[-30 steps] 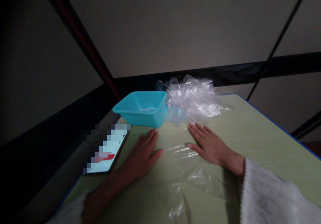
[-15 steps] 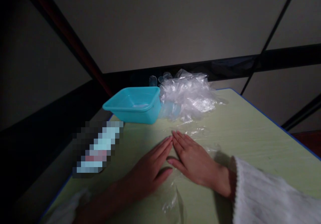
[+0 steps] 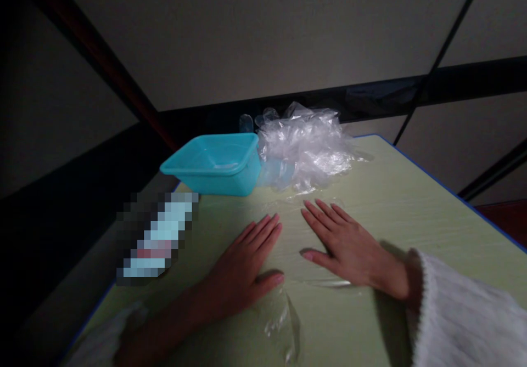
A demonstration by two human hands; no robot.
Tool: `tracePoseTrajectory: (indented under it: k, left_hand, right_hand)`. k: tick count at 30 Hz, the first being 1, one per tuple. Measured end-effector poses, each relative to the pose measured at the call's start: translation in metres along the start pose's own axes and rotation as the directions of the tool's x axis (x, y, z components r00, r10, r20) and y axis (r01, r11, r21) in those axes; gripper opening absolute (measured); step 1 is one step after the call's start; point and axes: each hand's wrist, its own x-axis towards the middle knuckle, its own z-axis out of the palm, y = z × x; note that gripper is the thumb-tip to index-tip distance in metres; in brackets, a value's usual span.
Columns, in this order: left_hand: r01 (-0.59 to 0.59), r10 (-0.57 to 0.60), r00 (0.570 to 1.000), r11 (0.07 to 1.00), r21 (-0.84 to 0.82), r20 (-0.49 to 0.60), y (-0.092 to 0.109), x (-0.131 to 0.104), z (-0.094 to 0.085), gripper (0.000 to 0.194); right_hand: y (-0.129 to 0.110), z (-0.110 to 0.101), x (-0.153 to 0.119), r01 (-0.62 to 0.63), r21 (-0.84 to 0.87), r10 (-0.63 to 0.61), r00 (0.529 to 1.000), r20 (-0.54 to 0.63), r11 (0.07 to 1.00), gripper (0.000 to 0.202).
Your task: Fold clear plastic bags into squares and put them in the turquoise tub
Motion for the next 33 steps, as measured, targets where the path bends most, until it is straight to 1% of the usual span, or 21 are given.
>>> tracePoseTrajectory:
  k: [4, 5, 7, 9, 10, 13, 15, 19, 23, 26, 30, 31, 33]
  left_hand:
    - [0.005, -0.005, 1.0, 1.0, 0.004, -0.005, 0.0, 0.002, -0.001, 0.08]
    - [0.005, -0.005, 1.0, 1.0, 0.004, -0.013, 0.0, 0.002, -0.001, 0.08]
    - [-0.001, 0.001, 0.999, 1.0, 0.003, -0.032, 0.0, 0.003, 0.0, 0.079]
    - [-0.009, 0.009, 0.999, 1.0, -0.005, -0.052, 0.001, 0.003, 0.001, 0.077]
    - [-0.015, 0.014, 0.998, 1.0, -0.012, -0.059, 0.001, 0.004, 0.001, 0.076]
    - [-0.02, 0.018, 0.998, 0.999, -0.03, -0.064, 0.002, 0.004, 0.001, 0.073]
    - [-0.016, 0.014, 0.998, 0.999, -0.028, -0.06, 0.002, 0.004, 0.0, 0.071]
    - [-0.02, 0.019, 0.998, 1.0, -0.014, -0.053, 0.002, 0.003, -0.002, 0.073]
    - [-0.034, 0.034, 0.999, 0.999, 0.015, -0.032, -0.004, 0.004, -0.002, 0.076]
    - [-0.024, 0.025, 0.999, 0.999, 0.045, -0.02, -0.016, 0.004, -0.004, 0.075]
    - [0.032, -0.032, 0.999, 0.997, 0.075, 0.005, -0.041, 0.003, -0.01, 0.072]
    - [0.05, -0.05, 0.999, 0.995, 0.083, 0.0, -0.045, 0.003, -0.012, 0.073]
    - [0.1, -0.094, 0.993, 0.991, 0.095, -0.065, -0.047, 0.002, -0.015, 0.073]
  right_hand:
    - [0.005, -0.006, 0.004, -0.013, 0.026, 0.013, 0.999, 0.036, 1.0, 0.078]
    - [0.003, -0.009, 0.006, -0.023, 0.04, 0.022, 0.999, 0.03, 0.999, 0.078]
    - [-0.007, -0.016, 0.011, -0.022, 0.089, 0.023, 1.0, -0.018, 0.996, 0.076]
    - [-0.023, -0.022, 0.014, 0.052, 0.17, -0.037, 0.995, -0.09, 0.984, 0.076]
    - [-0.032, -0.024, 0.016, 0.102, 0.2, -0.082, 0.991, -0.107, 0.975, 0.077]
    - [-0.054, -0.023, 0.015, 0.182, 0.26, -0.177, 0.983, -0.045, 0.948, 0.089]
    - [-0.059, -0.019, 0.012, 0.201, 0.283, -0.21, 0.978, 0.003, 0.938, 0.099]
    - [-0.052, -0.013, 0.006, 0.194, 0.308, -0.224, 0.973, 0.064, 0.931, 0.113]
    - [-0.043, -0.015, 0.003, 0.166, 0.321, -0.209, 0.972, 0.105, 0.932, 0.121]
    - [-0.042, -0.016, 0.003, 0.154, 0.331, -0.205, 0.971, 0.124, 0.931, 0.122]
    - [-0.043, -0.016, 0.002, 0.155, 0.331, -0.21, 0.968, 0.138, 0.931, 0.125]
    - [-0.043, -0.016, 0.002, 0.157, 0.326, -0.211, 0.968, 0.136, 0.932, 0.126]
    - [-0.043, -0.015, 0.001, 0.168, 0.314, -0.215, 0.969, 0.122, 0.934, 0.127]
